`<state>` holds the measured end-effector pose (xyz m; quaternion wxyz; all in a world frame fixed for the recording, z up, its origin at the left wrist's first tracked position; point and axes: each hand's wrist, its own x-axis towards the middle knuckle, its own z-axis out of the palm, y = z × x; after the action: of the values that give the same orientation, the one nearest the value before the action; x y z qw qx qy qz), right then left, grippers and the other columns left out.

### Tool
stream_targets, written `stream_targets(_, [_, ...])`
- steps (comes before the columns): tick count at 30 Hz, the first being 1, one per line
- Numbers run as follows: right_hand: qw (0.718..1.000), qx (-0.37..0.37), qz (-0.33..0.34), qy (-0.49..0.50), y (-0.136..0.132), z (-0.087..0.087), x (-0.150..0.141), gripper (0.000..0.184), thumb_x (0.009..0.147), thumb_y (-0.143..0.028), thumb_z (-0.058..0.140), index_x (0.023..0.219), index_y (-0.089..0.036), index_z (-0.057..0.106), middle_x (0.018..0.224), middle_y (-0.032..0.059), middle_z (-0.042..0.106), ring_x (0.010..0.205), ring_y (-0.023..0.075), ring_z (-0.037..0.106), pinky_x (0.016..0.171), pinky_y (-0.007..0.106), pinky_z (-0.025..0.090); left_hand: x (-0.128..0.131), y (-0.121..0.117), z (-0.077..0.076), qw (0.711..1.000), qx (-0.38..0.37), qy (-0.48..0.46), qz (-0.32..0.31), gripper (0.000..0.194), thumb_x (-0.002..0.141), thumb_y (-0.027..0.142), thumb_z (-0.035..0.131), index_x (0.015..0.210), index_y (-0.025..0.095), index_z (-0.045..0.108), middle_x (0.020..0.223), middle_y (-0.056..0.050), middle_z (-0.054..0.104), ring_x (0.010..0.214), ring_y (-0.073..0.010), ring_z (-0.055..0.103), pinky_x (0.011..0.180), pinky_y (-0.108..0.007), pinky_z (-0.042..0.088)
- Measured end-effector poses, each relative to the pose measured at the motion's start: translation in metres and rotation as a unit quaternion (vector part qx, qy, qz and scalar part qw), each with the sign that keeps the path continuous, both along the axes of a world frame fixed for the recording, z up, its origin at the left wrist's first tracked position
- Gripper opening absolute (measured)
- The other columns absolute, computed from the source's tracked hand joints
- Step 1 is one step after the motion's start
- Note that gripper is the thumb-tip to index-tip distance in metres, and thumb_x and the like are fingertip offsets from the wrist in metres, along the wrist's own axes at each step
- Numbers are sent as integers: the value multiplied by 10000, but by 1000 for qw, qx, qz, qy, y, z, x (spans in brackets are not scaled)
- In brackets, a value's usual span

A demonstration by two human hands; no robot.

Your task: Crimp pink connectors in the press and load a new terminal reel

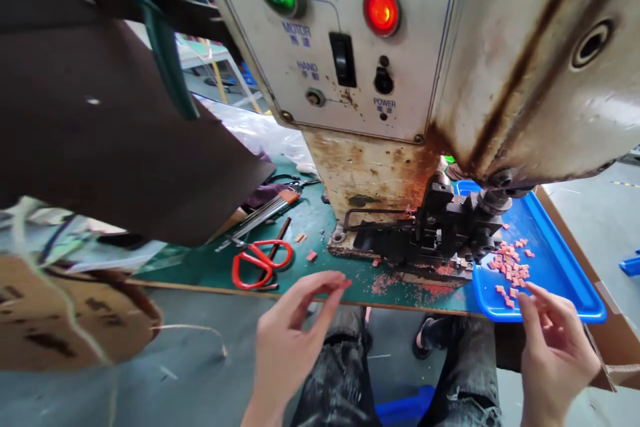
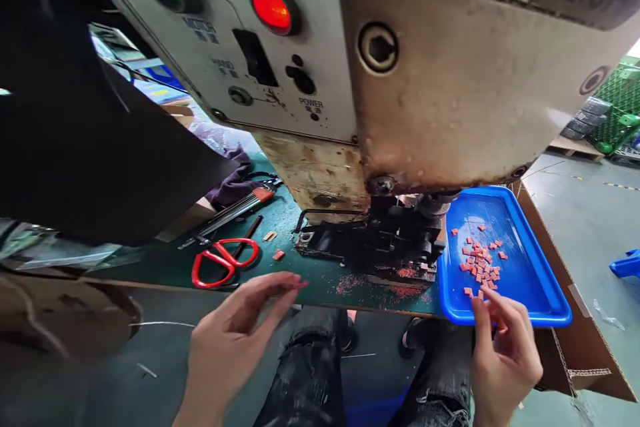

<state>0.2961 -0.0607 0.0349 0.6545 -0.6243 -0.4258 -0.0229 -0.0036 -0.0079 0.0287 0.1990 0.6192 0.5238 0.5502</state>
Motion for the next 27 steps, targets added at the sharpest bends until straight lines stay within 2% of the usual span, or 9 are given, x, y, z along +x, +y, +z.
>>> stream_targets(2, [994, -4, 112, 4, -5, 3, -23, 42, 900, -233, 789, 938, -230, 807, 856, 52, 724, 767, 193, 674, 606, 287, 527, 14, -13, 6, 998, -23, -36, -47, 166, 948, 376, 724, 990, 219, 755, 860, -23, 798, 744, -180, 786, 709, -240, 678])
stream_targets(5, [957, -29, 290, -7, -6, 10, -58, 102, 931, -168, 728, 969, -230, 799, 834, 50, 757, 738, 188, 719, 605, 271, 592, 35, -27, 14, 986, -46, -85, -133, 145, 950, 367, 731, 983, 230, 767, 823, -26, 797, 695, -176, 783, 661, -214, 674])
stream_targets(8, [928, -23, 371, -13, -2, 13, -77, 117, 945, -161, 714, 989, -229, 799, 831, 52, 788, 708, 183, 745, 618, 265, 621, 49, -34, 22, 970, -69, -127, -195, 161, 945, 384, 745, 982, 232, 784, 812, -37, 803, 661, -181, 775, 652, -228, 680])
stream_targets(12, [916, -28, 398, 44, 0, 13, -79, 68, 947, -210, 744, 927, -239, 802, 781, 35, 796, 685, 181, 756, 628, 260, 628, 57, -35, 28, 959, -100, -151, -218, 225, 941, 442, 746, 924, 225, 804, 787, -63, 803, 665, -208, 776, 658, -273, 697])
stream_targets(15, [907, -27, 413, 81, -1, 11, -75, 40, 932, -245, 778, 927, -242, 817, 770, 32, 804, 675, 184, 763, 636, 265, 641, 60, -35, 29, 955, -87, -165, -231, 143, 947, 383, 752, 960, 251, 806, 795, -44, 813, 696, -203, 791, 678, -254, 698])
stream_targets(18, [912, -12, 400, 86, -1, 9, -73, 42, 918, -224, 791, 919, -243, 829, 762, 35, 809, 653, 185, 764, 614, 260, 643, 62, -34, 26, 955, -74, -160, -238, 111, 946, 296, 756, 1049, 274, 792, 854, -20, 830, 730, -184, 803, 702, -221, 692])
stream_targets(22, [918, -34, 382, 103, 2, 5, -65, 58, 907, -192, 792, 915, -237, 829, 802, 43, 821, 659, 187, 776, 606, 260, 651, 62, -27, 19, 969, -58, -108, -215, 164, 945, 216, 727, 1098, 257, 772, 926, -23, 834, 759, -172, 805, 723, -208, 681])
stream_targets(27, [940, -32, 298, 162, 20, 4, -43, 44, 908, -237, 783, 923, -233, 824, 835, 42, 808, 673, 186, 758, 602, 283, 645, 60, -11, -2, 985, 34, 16, -167, 175, 940, 128, 678, 1044, 248, 751, 878, -2, 813, 758, -156, 790, 742, -198, 643])
